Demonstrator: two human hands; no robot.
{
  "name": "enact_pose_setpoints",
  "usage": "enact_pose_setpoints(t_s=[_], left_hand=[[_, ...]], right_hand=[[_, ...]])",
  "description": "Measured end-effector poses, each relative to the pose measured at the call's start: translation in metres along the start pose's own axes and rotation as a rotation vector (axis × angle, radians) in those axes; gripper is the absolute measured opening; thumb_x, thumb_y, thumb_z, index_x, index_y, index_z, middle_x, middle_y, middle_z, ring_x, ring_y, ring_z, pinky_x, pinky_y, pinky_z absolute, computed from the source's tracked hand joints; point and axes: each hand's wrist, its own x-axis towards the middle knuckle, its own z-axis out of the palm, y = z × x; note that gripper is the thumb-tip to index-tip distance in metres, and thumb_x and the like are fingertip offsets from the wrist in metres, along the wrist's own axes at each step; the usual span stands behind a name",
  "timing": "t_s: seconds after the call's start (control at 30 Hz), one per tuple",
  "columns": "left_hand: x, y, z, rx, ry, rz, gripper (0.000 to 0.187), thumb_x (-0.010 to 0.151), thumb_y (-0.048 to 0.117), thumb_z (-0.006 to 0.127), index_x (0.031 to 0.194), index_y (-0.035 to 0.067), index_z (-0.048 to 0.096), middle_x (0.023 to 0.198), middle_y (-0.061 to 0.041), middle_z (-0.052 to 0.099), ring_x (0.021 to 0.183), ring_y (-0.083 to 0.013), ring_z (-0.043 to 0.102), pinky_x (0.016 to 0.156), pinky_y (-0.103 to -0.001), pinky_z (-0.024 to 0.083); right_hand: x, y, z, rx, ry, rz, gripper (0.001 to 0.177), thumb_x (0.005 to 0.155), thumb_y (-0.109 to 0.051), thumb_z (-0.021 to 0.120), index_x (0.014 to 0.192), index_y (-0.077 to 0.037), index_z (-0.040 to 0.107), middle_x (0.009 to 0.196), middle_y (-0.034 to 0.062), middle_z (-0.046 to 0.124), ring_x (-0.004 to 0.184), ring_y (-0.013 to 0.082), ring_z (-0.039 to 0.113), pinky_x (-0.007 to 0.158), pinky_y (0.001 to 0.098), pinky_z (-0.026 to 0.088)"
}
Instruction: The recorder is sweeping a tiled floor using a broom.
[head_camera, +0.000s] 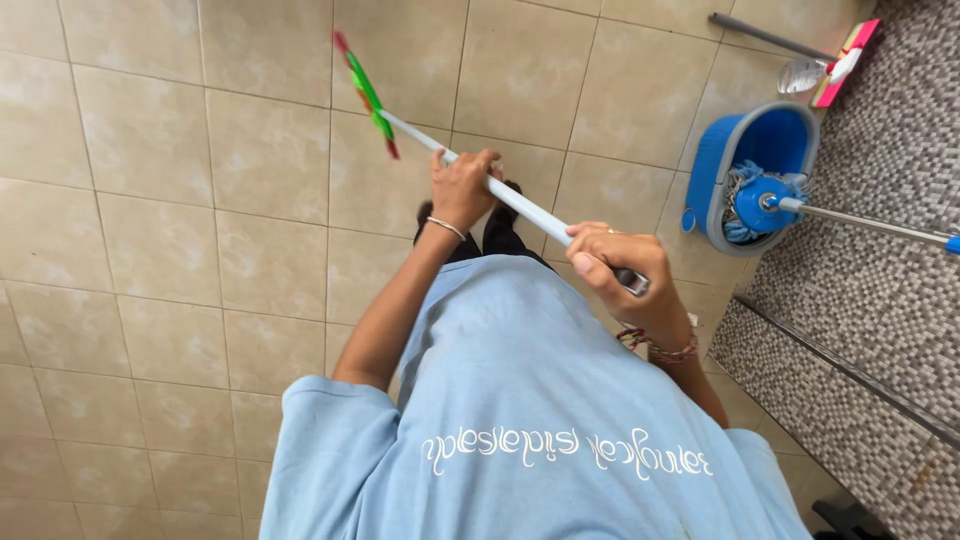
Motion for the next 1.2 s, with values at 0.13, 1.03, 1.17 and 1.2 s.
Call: enact_pose_setpoints(t_s=[0.13, 1.03, 1.17, 1.2], left_hand=[[0.047, -0.053, -0.037, 0.035, 0.063, 0.095, 0.01, 0.092, 0.026, 0.072, 0.096, 0.017, 0.072, 0.082, -0.002, 0.071, 0.093, -0.0216, 0.069, 0.108, -0.06, 0.033], [0.423, -0.506, -0.072, 0.471, -0.381, 0.501, 0.018, 0.087, 0.033, 0.076, 0.084, 0.016, 0.078, 0.109, -0.003, 0.074, 0.136, -0.0216, 0.053, 0.121, -0.062, 0.02], [0.393, -0.499, -0.071, 0.41, -0.388, 0.457, 0.026, 0.087, 0.041, 0.073, 0.079, 0.016, 0.078, 0.105, -0.004, 0.071, 0.129, -0.0254, 0.053, 0.114, -0.066, 0.021], [0.38, -0.492, -0.078, 0.403, -0.405, 0.513, 0.035, 0.09, 0.047, 0.071, 0.079, 0.014, 0.077, 0.102, -0.004, 0.07, 0.12, -0.0258, 0.058, 0.113, -0.067, 0.023]], right_hand=[[0.042, 0.033, 0.042, 0.044, 0.152, 0.033, 0.027, 0.102, -0.004, 0.053, 0.075, 0.002, 0.054, 0.073, 0.0071, 0.058, 0.075, 0.0195, 0.062, 0.105, 0.0456, 0.055], [0.46, 0.242, 0.332, -0.043, 0.613, -0.093, 0.018, 0.107, -0.013, 0.06, 0.092, -0.003, 0.058, 0.091, 0.0087, 0.064, 0.1, 0.0269, 0.07, 0.108, 0.0457, 0.052], [0.445, 0.228, 0.345, -0.059, 0.705, 0.005, 0.015, 0.102, -0.003, 0.054, 0.088, 0.001, 0.06, 0.086, 0.01, 0.063, 0.085, 0.0253, 0.067, 0.099, 0.0439, 0.051], [0.44, 0.219, 0.347, -0.067, 0.763, 0.029, 0.018, 0.1, -0.001, 0.054, 0.083, 0.0, 0.059, 0.082, 0.0104, 0.063, 0.079, 0.0252, 0.065, 0.092, 0.0404, 0.052]])
